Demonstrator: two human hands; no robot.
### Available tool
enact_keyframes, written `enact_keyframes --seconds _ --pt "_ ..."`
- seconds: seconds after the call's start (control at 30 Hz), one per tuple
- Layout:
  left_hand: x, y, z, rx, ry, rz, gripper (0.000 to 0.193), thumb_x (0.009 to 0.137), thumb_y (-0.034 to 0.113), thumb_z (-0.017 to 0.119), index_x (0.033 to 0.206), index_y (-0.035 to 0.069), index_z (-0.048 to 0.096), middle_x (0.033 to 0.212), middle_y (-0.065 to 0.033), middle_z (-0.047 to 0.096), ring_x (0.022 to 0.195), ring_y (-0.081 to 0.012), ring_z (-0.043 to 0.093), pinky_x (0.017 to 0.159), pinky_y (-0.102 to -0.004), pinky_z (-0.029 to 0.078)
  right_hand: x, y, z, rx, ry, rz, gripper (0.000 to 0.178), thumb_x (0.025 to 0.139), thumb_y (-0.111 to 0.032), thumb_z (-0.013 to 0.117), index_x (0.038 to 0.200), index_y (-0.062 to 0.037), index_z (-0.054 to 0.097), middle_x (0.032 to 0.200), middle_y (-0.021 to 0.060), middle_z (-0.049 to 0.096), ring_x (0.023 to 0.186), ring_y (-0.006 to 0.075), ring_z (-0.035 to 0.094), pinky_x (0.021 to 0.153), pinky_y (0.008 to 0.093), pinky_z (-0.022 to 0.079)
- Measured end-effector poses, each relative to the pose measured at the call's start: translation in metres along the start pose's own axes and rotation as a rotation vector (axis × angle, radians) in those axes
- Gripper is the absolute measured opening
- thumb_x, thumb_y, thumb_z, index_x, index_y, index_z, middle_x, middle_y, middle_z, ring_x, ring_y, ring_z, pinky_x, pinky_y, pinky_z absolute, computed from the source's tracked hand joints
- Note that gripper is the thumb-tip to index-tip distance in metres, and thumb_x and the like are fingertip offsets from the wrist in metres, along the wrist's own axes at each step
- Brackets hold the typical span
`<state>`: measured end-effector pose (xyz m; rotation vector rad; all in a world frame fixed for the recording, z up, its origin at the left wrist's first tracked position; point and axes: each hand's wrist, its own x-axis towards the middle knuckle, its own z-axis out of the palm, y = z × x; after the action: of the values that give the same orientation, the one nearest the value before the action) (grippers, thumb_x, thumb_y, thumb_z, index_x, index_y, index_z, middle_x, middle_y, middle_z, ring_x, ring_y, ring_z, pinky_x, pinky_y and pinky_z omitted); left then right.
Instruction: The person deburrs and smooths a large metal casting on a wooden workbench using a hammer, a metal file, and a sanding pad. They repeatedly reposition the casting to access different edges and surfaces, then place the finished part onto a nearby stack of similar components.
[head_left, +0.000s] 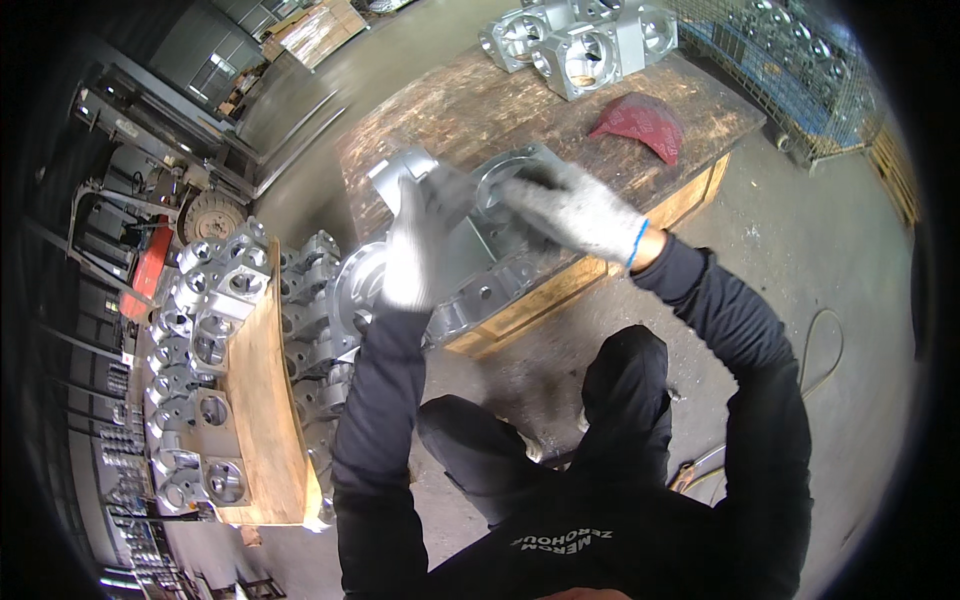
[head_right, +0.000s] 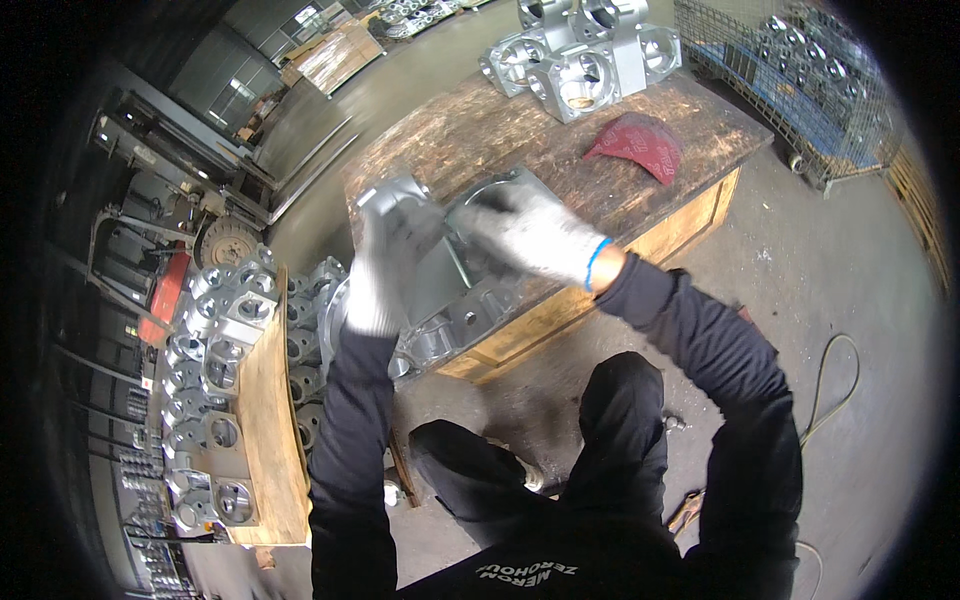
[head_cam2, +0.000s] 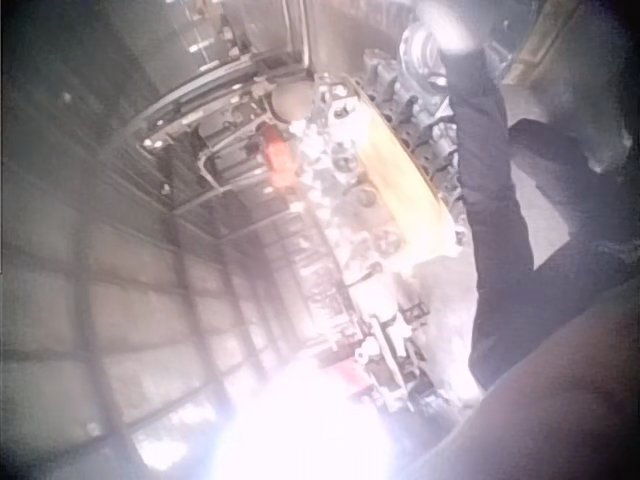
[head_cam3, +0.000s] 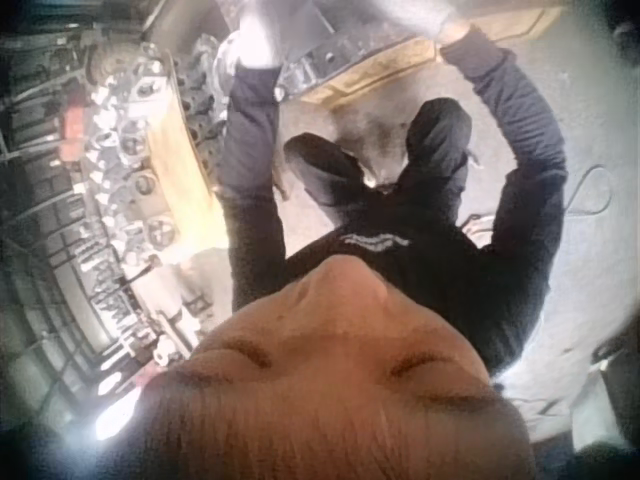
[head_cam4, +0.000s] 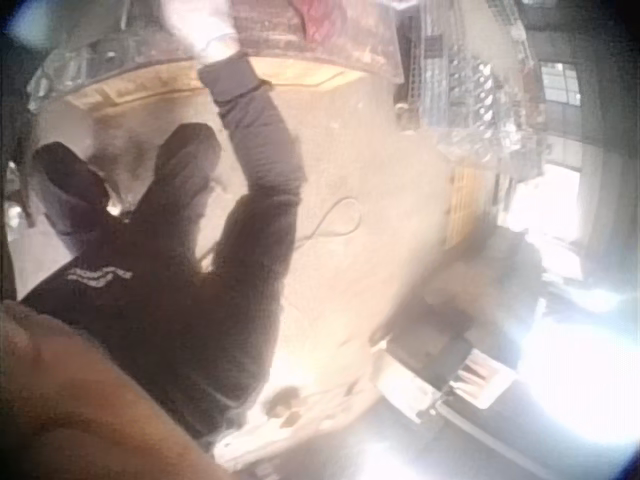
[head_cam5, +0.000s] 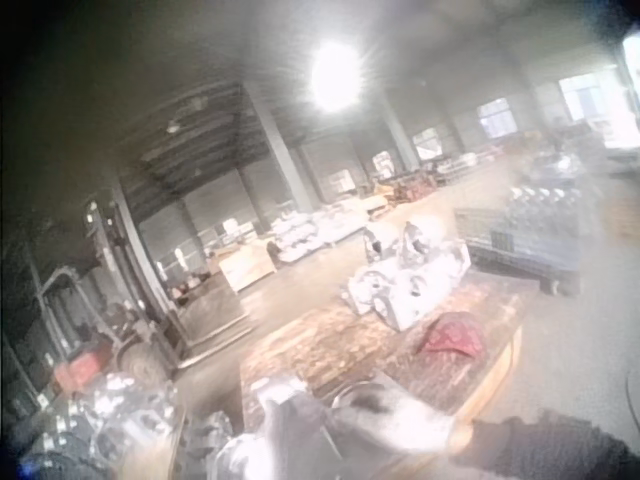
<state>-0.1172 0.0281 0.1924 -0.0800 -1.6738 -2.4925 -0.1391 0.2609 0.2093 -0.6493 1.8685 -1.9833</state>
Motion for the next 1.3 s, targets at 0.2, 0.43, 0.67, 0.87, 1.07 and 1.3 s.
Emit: enact_keyframes --seconds 0.2,0.43,0.67,0.87,1.07,1.3 --pt "0.064 0.048 0.031 -0.162 -0.027 0.114 0.035 0.112 0.034 0.045 0.093 0.006 0.054 0.069 0.0024 0.043 0.056 -0.0105 0.04 0.052 -0.0273 0.033 0.077 0.029 -0.021 -0.575 0.354 -0.25 0.056 0.102 -0.046 0.057 0.129 0.0025 0.064 0.12 0.0218 0.072 0.11 0.0422 0.069 0.098 0.0437 0.054" --pt "0.09 0.048 0.024 1.682 -0.221 -0.004 0.054 0.106 0.038 0.038 0.121 -0.007 0.064 0.112 -0.03 0.07 0.109 -0.041 0.069 0.092 -0.0463 0.054 0.148 0.126 -0.091 -0.879 0.19 0.009 0.065 0.102 -0.05 0.044 0.143 -0.0009 0.055 0.134 0.0294 0.063 0.129 0.0451 0.057 0.11 0.0461 0.044" --pt "0.111 -0.037 0.027 1.963 -0.381 -0.216 0.034 0.089 0.021 0.055 0.107 0.004 0.078 0.111 -0.0231 0.074 0.104 -0.0389 0.073 0.088 -0.0496 0.057 0.143 0.142 -0.094 -0.878 0.196 0.062 0.042 0.107 -0.019 0.037 0.14 0.0004 0.054 0.151 0.0246 0.05 0.127 0.0415 0.059 0.109 0.0428 0.048" --pt "0.115 -0.049 0.04 1.88 -0.263 -0.185 0.034 0.088 0.023 0.059 0.11 0.006 0.079 0.114 -0.02 0.075 0.108 -0.0362 0.073 0.089 -0.0485 0.057 0.132 0.132 -0.088 -0.811 0.21 0.026 0.042 0.104 -0.023 0.043 0.137 -0.0012 0.058 0.139 0.0263 0.06 0.123 0.042 0.061 0.105 0.0452 0.049" --pt "0.084 -0.051 0.056 1.878 -0.306 0.129 0.023 0.087 0.022 0.064 0.097 0.01 0.081 0.099 -0.0163 0.078 0.095 -0.033 0.076 0.082 -0.0486 0.059 0.138 0.145 -0.102 -1.285 0.109 -0.248 0.042 0.104 -0.02 0.041 0.135 0.001 0.059 0.14 0.0274 0.059 0.124 0.0437 0.06 0.108 0.0454 0.048" --pt "0.082 -0.029 0.021 1.818 -0.734 0.723 0.012 0.076 0.024 0.071 0.076 0.012 0.075 0.071 -0.0102 0.072 0.067 -0.0311 0.073 0.061 -0.0445 0.059 0.134 0.15 -0.11 -1.129 0.156 -0.245 0.038 0.103 -0.015 0.041 0.13 0.0043 0.06 0.139 0.0281 0.059 0.125 0.0449 0.059 0.109 0.0448 0.047"
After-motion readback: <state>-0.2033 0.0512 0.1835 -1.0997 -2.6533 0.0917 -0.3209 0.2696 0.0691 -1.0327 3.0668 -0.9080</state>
